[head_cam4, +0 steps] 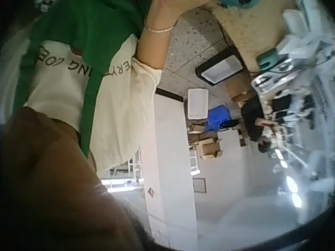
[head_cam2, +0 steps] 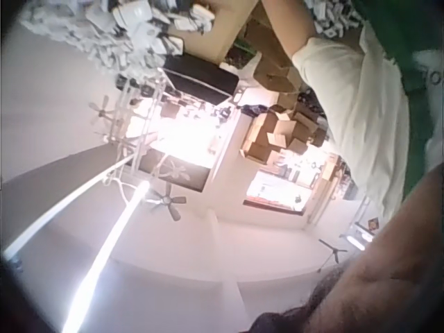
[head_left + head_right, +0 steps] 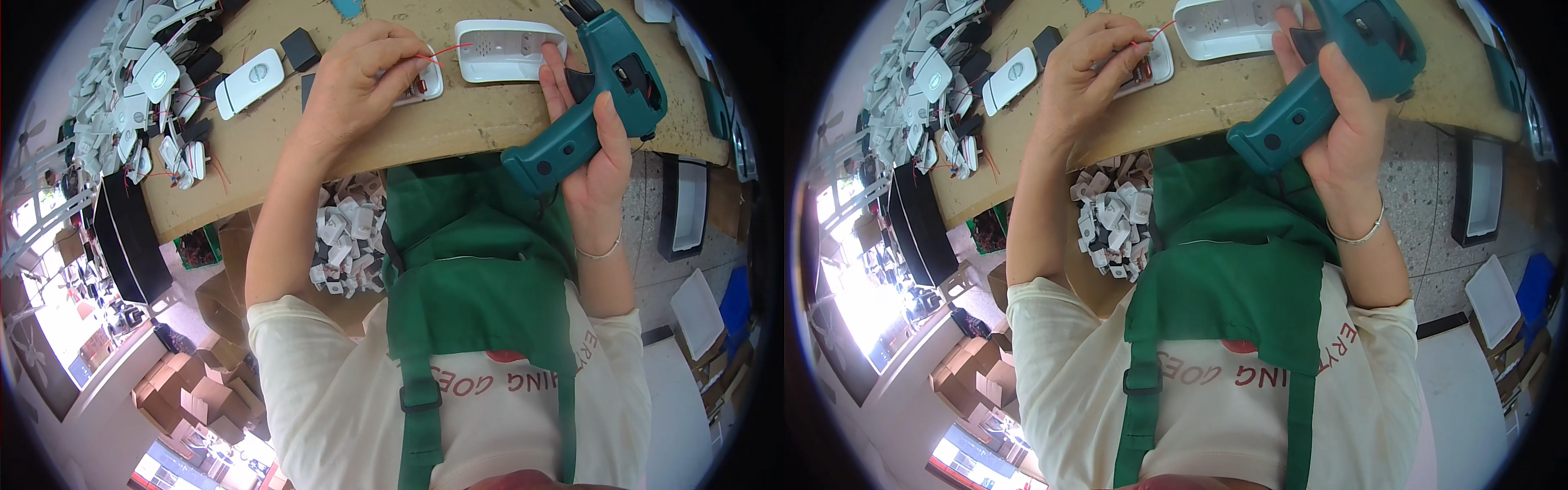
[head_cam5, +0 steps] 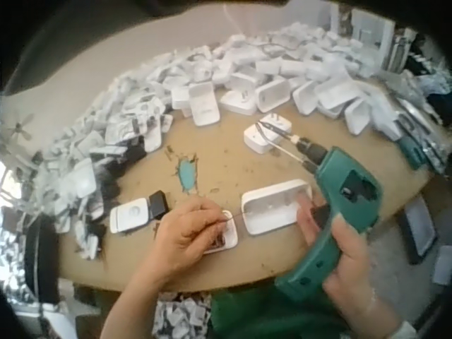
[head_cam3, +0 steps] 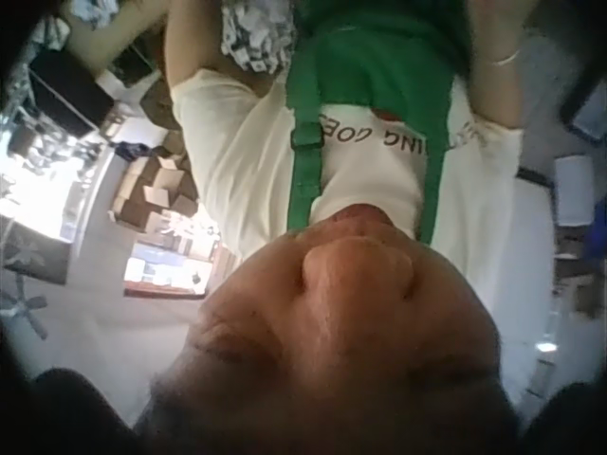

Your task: Soldering wires to electronic components within plastic housings at an assembly workbench.

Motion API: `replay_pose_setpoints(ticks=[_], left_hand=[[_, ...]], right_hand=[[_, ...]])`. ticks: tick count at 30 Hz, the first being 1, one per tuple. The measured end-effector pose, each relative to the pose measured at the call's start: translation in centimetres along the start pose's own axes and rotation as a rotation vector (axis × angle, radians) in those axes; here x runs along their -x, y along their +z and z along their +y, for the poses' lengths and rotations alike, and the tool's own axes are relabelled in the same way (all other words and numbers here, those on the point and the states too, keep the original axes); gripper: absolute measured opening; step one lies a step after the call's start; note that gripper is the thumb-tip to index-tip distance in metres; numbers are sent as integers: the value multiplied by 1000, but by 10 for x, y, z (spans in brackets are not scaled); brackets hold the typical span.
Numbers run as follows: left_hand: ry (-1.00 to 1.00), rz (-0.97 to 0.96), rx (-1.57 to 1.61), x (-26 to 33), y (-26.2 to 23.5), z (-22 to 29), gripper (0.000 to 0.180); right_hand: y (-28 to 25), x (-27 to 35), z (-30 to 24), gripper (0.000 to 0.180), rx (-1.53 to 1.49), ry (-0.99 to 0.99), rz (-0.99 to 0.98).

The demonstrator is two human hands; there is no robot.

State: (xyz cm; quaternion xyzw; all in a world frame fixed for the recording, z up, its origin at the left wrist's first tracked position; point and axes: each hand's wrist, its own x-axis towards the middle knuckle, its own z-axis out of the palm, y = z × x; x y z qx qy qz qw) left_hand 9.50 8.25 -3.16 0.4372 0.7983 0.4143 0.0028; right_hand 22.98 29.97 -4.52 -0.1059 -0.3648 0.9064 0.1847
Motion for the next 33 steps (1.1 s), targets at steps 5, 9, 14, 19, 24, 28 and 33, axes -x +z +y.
replay_pose_setpoints(ticks=[5,9,14,19,24,28,33], left_hand=[[103,79,6,6,5,6,14],[169,132,-84,8,14,16,18],[266,141,-223,1,40,27,22],[194,158,-264,-10,51,31,20],[202,178,-213,-16,52,30,21],[243,149,-208,-17,53,32,19],[77,90,2,-16,40,33,18]], right_hand=[[7,-2,10,55,-42,-47,58],[12,-4,16,56,-81,-54,23],[5,-10,10,62,35,36,-138],[-6,-10,-8,67,134,64,-163],[-5,4,-12,73,154,78,-176],[-5,3,1,73,102,25,-219],[-15,-1,3,68,140,36,-216]])
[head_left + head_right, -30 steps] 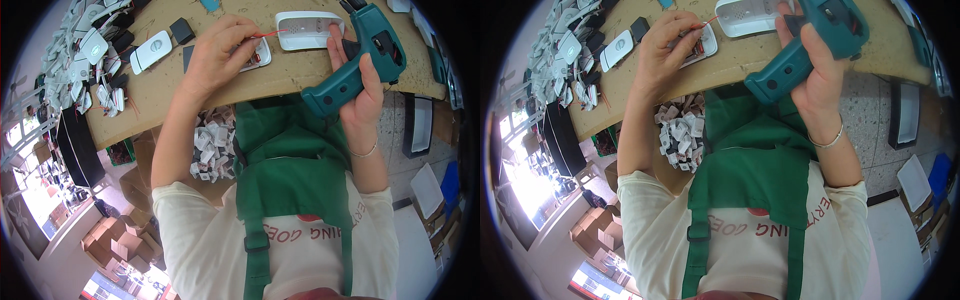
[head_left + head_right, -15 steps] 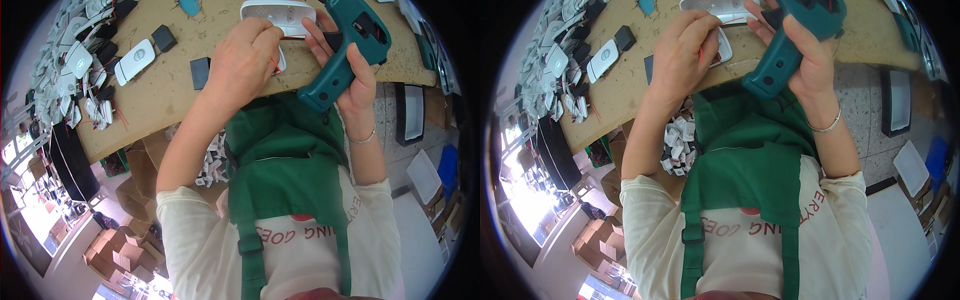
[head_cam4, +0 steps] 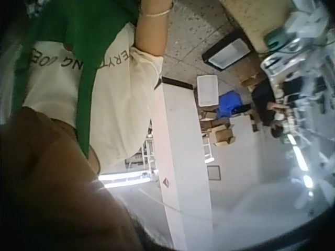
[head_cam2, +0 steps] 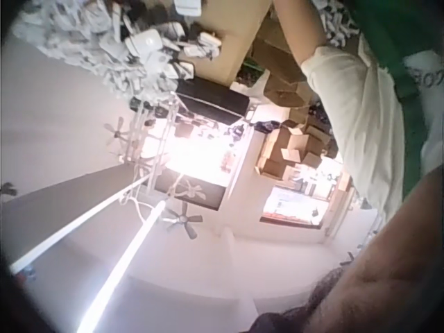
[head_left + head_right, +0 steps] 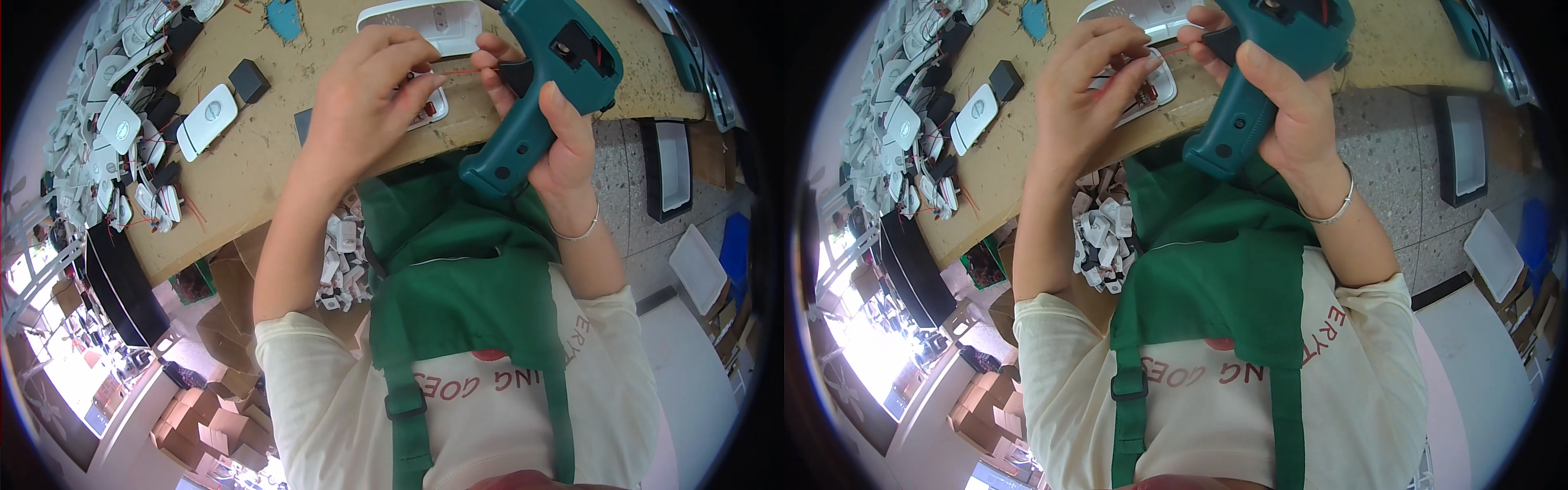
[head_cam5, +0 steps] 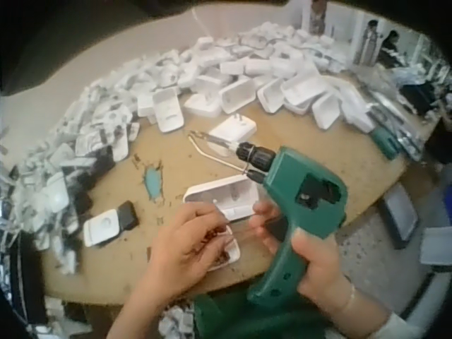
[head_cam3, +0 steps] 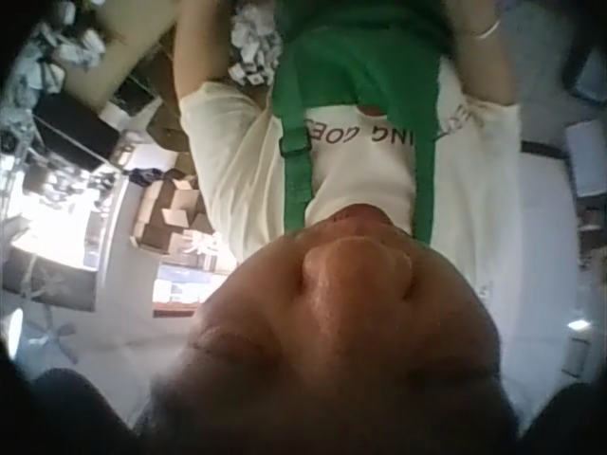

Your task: Soldering wires to electronic components within plastic housings at an assembly workbench.

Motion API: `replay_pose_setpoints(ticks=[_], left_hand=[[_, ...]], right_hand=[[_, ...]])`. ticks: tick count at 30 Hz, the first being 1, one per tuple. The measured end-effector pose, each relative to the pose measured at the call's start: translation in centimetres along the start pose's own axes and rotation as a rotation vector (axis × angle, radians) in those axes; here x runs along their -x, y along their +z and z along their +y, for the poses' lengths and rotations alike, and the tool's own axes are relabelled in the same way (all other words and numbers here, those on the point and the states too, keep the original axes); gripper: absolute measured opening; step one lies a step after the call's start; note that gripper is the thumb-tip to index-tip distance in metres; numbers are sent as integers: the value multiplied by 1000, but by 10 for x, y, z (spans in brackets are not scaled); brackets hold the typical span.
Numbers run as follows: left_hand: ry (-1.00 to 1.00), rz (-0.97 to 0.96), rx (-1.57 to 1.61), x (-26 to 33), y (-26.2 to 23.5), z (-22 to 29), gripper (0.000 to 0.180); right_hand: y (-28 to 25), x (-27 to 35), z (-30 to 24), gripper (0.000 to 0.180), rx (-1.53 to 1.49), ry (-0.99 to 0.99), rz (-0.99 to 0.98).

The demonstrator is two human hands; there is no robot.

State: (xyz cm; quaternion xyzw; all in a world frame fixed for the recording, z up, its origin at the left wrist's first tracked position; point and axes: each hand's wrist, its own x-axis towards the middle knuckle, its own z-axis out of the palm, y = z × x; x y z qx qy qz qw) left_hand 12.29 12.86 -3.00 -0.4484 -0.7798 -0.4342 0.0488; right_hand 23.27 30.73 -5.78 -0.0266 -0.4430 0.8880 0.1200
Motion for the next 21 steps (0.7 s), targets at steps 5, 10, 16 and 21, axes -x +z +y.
replay_pose_setpoints(ticks=[5,10,16,21], left_hand=[[-202,-76,381,4,-13,-9,20],[-251,-72,489,3,-17,-16,20],[-63,-125,339,-2,-17,-10,16],[-126,66,-2,-2,4,0,13]], right_hand=[[-3,9,-2,68,-11,-16,29],[2,10,1,68,-25,-25,52],[7,5,3,64,-203,26,142],[12,-2,3,60,-299,42,172]])
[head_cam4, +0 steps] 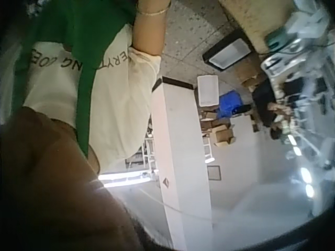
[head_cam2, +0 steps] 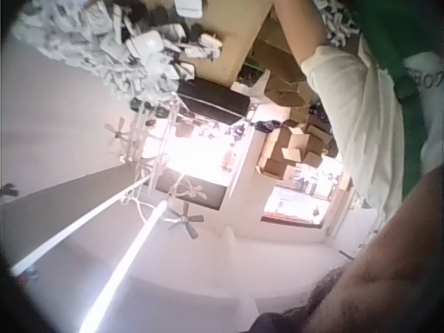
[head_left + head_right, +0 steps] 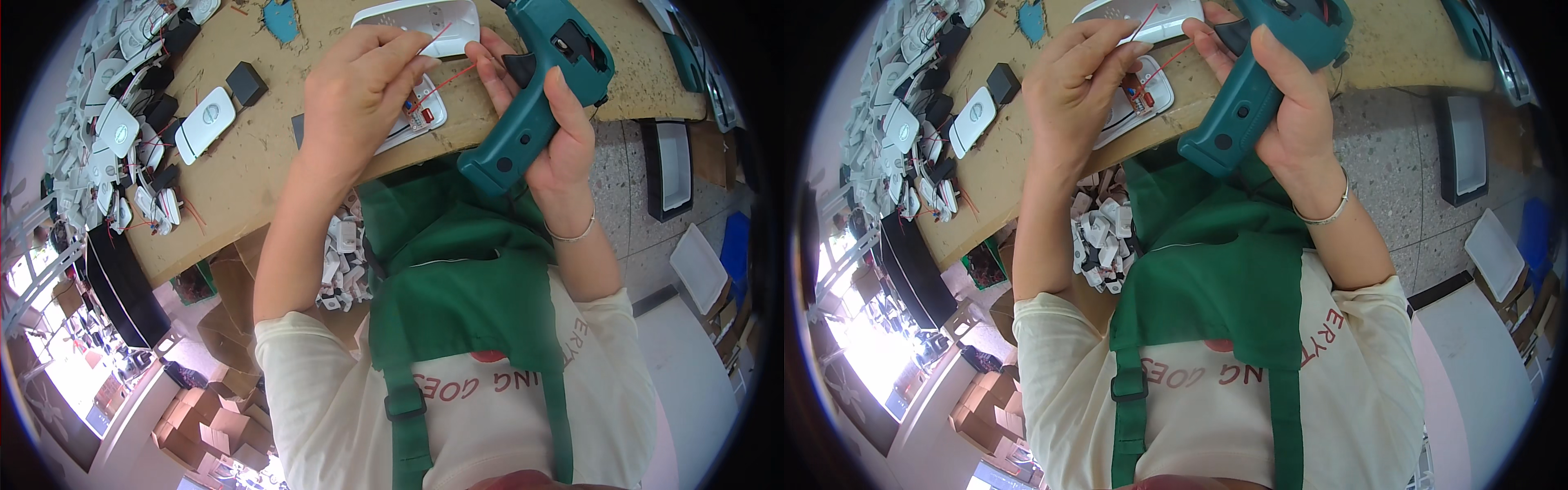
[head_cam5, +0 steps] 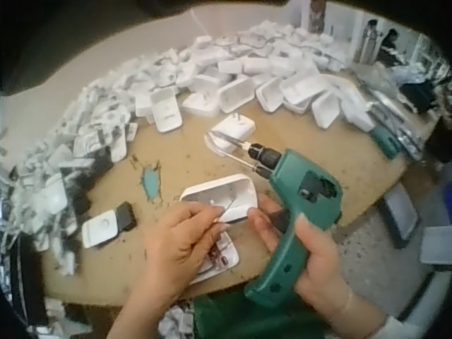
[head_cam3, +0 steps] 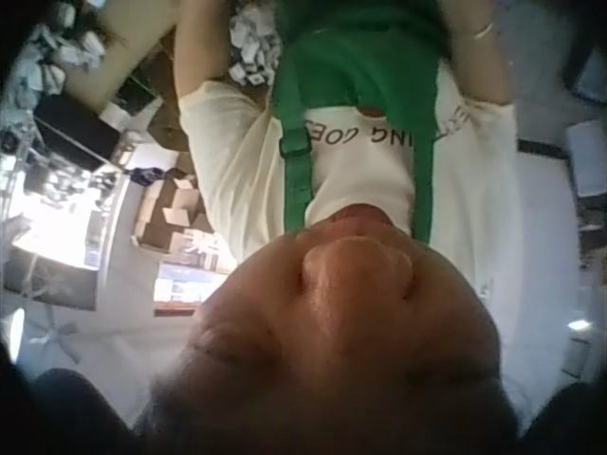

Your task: Soldering wires to electronic components within plastic housings at an assembly workbench.

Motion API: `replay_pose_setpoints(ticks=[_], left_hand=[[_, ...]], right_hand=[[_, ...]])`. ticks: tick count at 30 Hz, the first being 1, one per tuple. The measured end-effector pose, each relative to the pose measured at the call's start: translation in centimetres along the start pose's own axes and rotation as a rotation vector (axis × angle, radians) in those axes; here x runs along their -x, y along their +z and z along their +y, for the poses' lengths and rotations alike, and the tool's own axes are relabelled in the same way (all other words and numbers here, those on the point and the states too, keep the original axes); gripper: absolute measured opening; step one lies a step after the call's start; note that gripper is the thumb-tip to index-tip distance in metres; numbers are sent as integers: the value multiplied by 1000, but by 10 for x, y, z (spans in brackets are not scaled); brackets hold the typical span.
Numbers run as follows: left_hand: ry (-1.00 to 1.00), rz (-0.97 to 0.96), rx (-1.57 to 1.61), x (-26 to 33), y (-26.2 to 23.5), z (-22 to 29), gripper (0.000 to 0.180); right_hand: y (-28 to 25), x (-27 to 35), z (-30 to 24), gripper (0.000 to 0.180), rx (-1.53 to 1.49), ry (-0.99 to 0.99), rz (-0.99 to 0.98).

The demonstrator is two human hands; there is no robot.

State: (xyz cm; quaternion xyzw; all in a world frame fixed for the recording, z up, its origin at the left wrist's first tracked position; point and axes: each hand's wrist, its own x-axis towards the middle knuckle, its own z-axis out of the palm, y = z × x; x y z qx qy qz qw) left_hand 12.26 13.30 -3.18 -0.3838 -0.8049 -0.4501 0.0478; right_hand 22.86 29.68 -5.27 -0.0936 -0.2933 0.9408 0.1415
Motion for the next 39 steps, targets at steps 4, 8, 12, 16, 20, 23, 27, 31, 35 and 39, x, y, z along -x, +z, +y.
replay_pose_setpoints(ticks=[4,8,12,16,20,23,27,31,35,39], left_hand=[[216,70,-191,-7,8,-1,13],[220,83,-332,-8,10,1,17],[168,91,-359,-7,11,3,17],[169,66,-358,-10,9,3,16],[160,47,-293,-12,10,3,15],[156,62,-264,-11,13,6,12],[114,-57,-332,-7,11,11,26],[85,-99,-376,-15,16,12,16],[455,413,125,-34,26,3,9],[381,171,-356,-35,11,0,8]], right_hand=[[2,-3,-1,59,4,2,26],[2,-6,-2,58,-15,9,48],[1,-8,-2,56,-24,22,70],[0,-10,-3,56,-17,12,71],[0,-12,-4,56,-35,19,79],[0,-15,-5,56,-39,13,80],[0,-16,-6,56,-35,13,74],[1,-11,-10,56,8,-3,58],[2,4,-14,59,39,-8,59],[-1,21,-13,61,131,-45,57]])
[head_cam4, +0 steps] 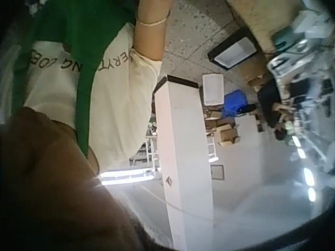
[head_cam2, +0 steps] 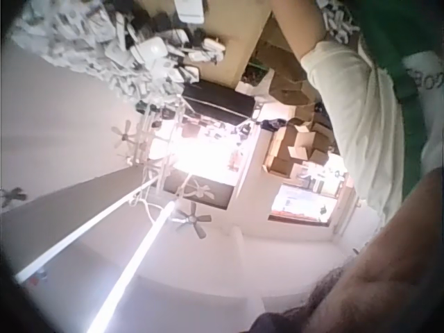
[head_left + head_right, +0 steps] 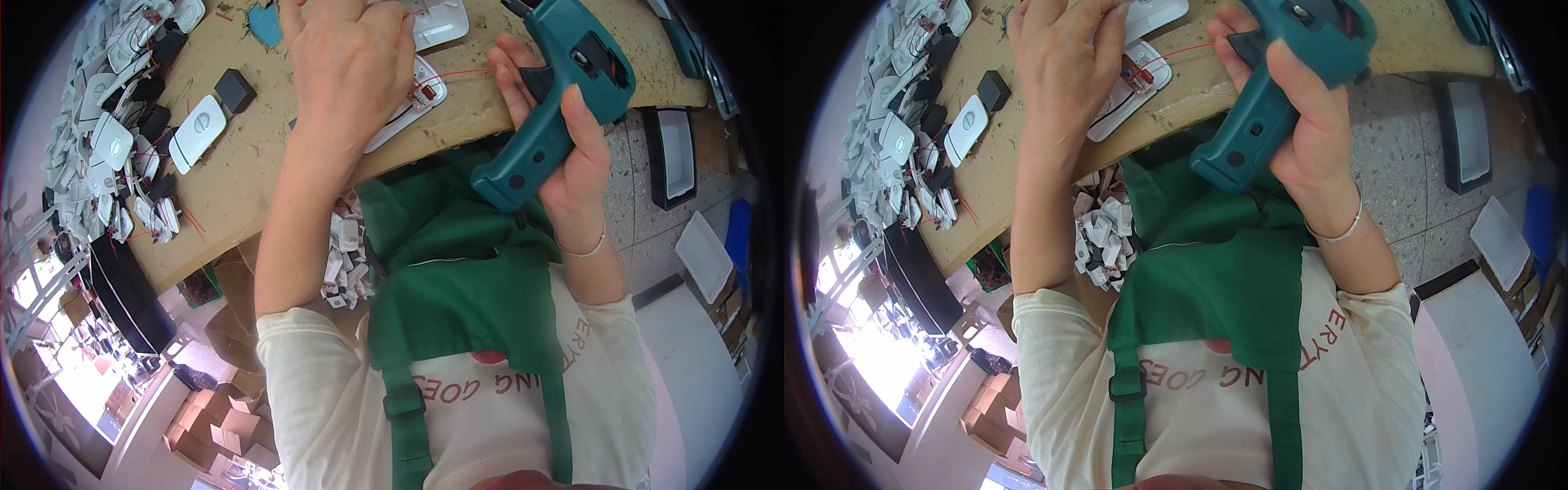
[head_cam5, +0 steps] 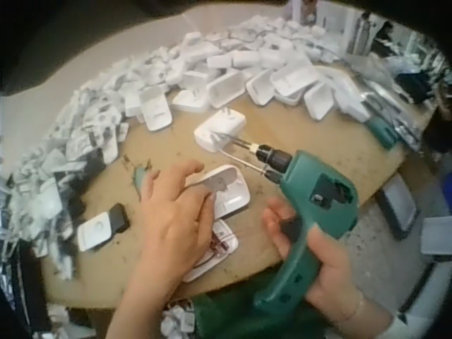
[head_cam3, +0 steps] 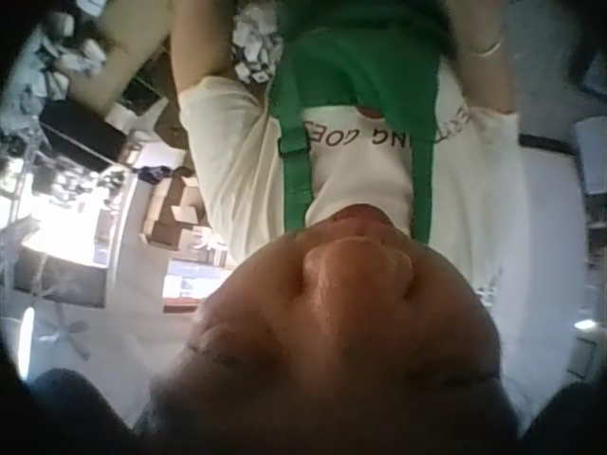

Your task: Soldering wires to electronic components within plastic housings at an assembly workbench.

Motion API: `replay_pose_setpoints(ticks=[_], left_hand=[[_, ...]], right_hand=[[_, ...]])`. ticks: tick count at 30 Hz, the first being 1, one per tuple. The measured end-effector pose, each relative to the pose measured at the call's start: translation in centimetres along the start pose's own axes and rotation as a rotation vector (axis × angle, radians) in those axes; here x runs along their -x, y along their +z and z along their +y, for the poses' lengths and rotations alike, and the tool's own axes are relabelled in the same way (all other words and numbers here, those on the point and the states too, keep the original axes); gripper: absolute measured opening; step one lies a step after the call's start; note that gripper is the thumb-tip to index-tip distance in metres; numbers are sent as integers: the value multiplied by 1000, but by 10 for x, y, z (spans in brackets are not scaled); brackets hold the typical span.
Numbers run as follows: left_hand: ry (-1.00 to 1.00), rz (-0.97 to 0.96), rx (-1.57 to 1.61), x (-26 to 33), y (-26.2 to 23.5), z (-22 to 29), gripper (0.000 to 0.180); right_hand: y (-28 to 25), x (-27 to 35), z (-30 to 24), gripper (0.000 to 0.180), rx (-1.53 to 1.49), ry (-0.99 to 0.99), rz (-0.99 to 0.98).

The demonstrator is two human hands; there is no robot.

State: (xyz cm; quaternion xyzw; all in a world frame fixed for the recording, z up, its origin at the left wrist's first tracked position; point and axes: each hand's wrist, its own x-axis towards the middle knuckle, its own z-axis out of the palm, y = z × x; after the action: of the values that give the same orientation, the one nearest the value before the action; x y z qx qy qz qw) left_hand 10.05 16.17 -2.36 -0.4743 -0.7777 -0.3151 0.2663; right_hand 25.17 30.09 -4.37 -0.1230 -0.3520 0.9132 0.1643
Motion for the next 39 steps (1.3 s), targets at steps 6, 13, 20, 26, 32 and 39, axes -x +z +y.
replay_pose_setpoints(ticks=[6,13,20,26,32,39], left_hand=[[-25,-154,-4,-4,-6,-2,5],[-25,-190,32,-7,-5,-1,5],[-43,-193,56,-10,-5,1,3],[-53,-194,78,-10,-6,1,5],[-71,-211,63,-11,-6,2,6],[-91,-218,73,-12,-7,5,7]], right_hand=[[-29,21,-27,56,98,-136,-136],[-43,57,-69,70,698,-173,-111],[-35,72,-74,56,789,-20,-31],[-32,69,-71,52,850,9,-42],[-32,57,-60,48,878,-22,-20],[-32,48,-52,45,861,-35,-44]])
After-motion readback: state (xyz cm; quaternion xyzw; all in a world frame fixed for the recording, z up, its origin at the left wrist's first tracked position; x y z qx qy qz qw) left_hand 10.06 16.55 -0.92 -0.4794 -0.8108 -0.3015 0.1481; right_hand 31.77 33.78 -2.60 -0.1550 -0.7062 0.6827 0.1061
